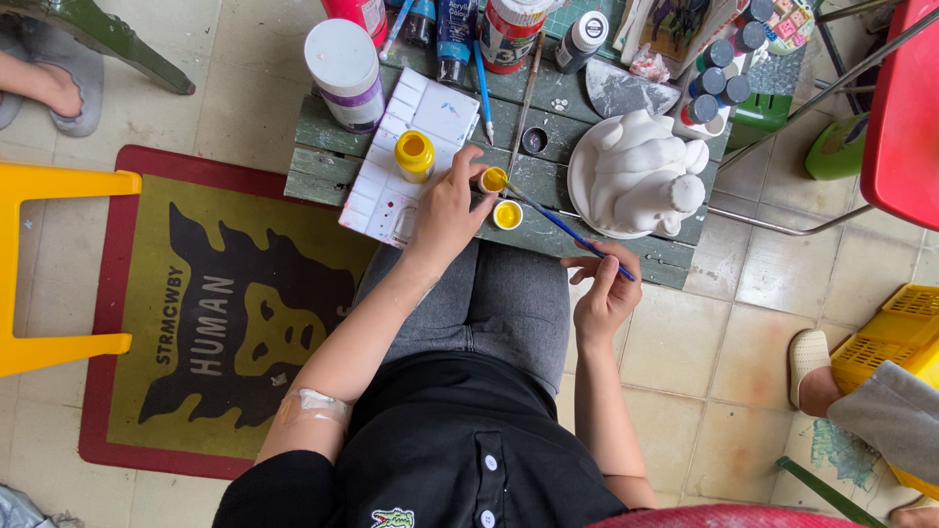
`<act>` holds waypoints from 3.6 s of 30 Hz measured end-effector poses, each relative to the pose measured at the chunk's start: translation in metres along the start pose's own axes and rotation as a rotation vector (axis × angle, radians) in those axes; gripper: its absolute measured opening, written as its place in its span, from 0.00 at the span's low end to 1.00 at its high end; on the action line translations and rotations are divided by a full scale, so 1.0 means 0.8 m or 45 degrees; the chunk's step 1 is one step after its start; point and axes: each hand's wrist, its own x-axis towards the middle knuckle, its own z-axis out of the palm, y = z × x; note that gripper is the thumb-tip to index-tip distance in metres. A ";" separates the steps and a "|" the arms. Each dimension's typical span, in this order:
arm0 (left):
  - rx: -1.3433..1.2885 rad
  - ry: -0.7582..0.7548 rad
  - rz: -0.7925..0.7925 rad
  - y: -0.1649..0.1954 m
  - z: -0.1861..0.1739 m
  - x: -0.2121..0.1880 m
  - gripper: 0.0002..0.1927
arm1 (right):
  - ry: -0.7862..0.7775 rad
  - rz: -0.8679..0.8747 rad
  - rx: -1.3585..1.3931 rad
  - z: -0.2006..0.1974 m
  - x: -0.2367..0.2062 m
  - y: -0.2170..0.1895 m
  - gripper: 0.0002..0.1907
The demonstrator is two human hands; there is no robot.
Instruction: The person sits at a cluttered paint table, opens small paint bottles, and pours yellow paint from a bottle into a small cup. They dip a brush into the paint and stir or mix it, repeatedly handling the bottle, cap, and cup while a white plaster figurine sits on the table.
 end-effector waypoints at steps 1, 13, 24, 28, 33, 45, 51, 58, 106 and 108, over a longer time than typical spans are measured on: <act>0.001 0.004 0.005 -0.001 0.000 0.000 0.32 | -0.003 0.001 0.001 0.000 -0.001 0.000 0.12; -0.012 -0.018 -0.010 -0.004 0.000 -0.001 0.32 | 0.022 0.037 0.029 -0.001 -0.002 0.001 0.12; -0.018 -0.025 -0.035 -0.006 0.003 0.000 0.32 | 0.014 0.018 -0.001 0.001 0.000 -0.003 0.12; -0.014 -0.021 -0.028 -0.005 0.002 0.000 0.32 | 0.029 -0.010 -0.006 0.000 -0.001 -0.004 0.11; -0.041 -0.028 -0.046 -0.005 0.002 0.000 0.31 | -0.009 -0.029 -0.097 0.002 -0.002 -0.007 0.10; 0.056 0.038 0.159 0.000 0.001 -0.004 0.30 | -0.189 -0.129 -0.366 -0.005 0.007 -0.055 0.09; 0.153 0.017 0.194 0.006 -0.001 -0.004 0.29 | -0.258 -0.137 -0.413 -0.011 0.013 -0.077 0.07; 0.230 0.022 0.272 0.010 -0.002 -0.003 0.31 | -0.264 -0.136 -0.431 -0.018 0.016 -0.086 0.07; 0.115 0.002 0.160 -0.008 0.006 0.001 0.27 | 0.035 0.029 0.011 -0.037 0.026 -0.027 0.10; 0.123 0.003 0.158 -0.009 0.007 0.002 0.28 | -0.088 0.000 0.008 -0.032 0.023 -0.024 0.09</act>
